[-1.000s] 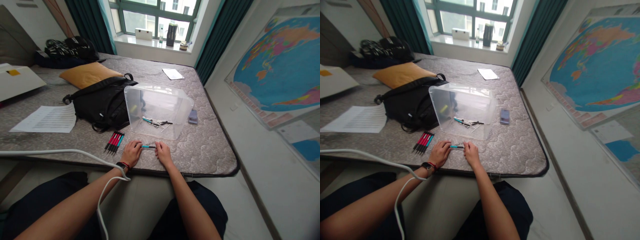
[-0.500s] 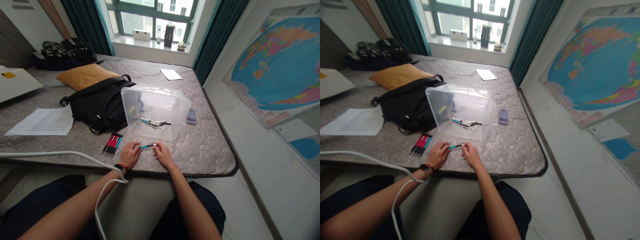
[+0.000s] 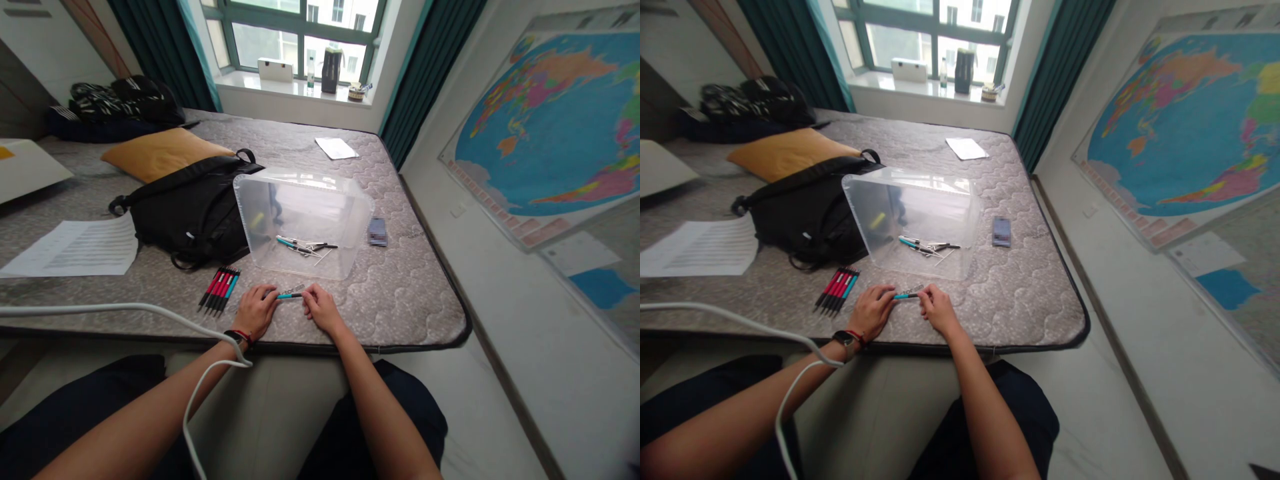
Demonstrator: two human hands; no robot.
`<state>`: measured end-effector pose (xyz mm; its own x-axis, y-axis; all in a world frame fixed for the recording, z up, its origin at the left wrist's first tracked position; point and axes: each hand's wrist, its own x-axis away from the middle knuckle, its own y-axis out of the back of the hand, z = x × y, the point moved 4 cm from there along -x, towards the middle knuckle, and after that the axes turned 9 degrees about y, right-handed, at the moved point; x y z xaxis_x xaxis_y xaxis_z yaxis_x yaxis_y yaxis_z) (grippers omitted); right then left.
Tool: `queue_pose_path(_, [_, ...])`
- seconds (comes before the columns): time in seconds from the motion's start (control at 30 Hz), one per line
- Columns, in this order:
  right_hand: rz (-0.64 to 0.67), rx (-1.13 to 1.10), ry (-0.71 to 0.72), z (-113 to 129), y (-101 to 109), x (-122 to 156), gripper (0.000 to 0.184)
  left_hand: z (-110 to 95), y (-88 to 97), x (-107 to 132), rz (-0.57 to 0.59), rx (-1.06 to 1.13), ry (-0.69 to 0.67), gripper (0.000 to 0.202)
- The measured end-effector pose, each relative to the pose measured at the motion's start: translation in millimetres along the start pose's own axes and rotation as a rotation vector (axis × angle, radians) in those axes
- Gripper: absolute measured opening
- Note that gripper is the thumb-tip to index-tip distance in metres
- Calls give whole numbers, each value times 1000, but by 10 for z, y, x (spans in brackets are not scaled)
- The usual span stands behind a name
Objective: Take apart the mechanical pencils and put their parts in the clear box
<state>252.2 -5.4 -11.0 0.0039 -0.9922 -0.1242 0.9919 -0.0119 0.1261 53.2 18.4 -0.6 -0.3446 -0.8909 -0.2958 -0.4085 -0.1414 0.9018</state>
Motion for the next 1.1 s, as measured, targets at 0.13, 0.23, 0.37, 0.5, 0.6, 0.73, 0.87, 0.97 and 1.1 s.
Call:
queue_pose_path(0.13, [-6, 34, -10, 25, 8, 0, 31, 2, 2, 2, -7, 7, -6, 24])
queue_pose_path(0.23, [4, 101, -12, 63, 16, 4, 41, 5, 3, 4, -9, 6, -5, 24])
queue_pose_path(0.37, [16, 175, 18, 108, 24, 11, 50, 0, 9, 3, -2, 2, -2, 23])
queue_pose_path(0.5, [42, 166, 41, 130, 19, 17, 44, -9, 13, 1, 2, -10, 4, 24])
queue_pose_path(0.6, [48, 189, 66, 147, 23, 17, 41, -8, 15, 2, 1, -9, 12, 25])
queue_pose_path(0.73, [37, 271, 96, 155, 37, 5, 47, -7, 18, 2, -1, -2, 5, 25])
queue_pose_path(0.87, [32, 315, 105, 138, 36, -14, 56, -8, 17, 1, -2, -12, -5, 25])
queue_pose_path(0.97, [33, 283, 71, 104, 31, -23, 57, -7, 18, 4, -3, -16, -2, 25])
queue_pose_path(1.1, [45, 197, 21, 54, 23, -24, 47, -1, 16, 7, -5, -15, -6, 23])
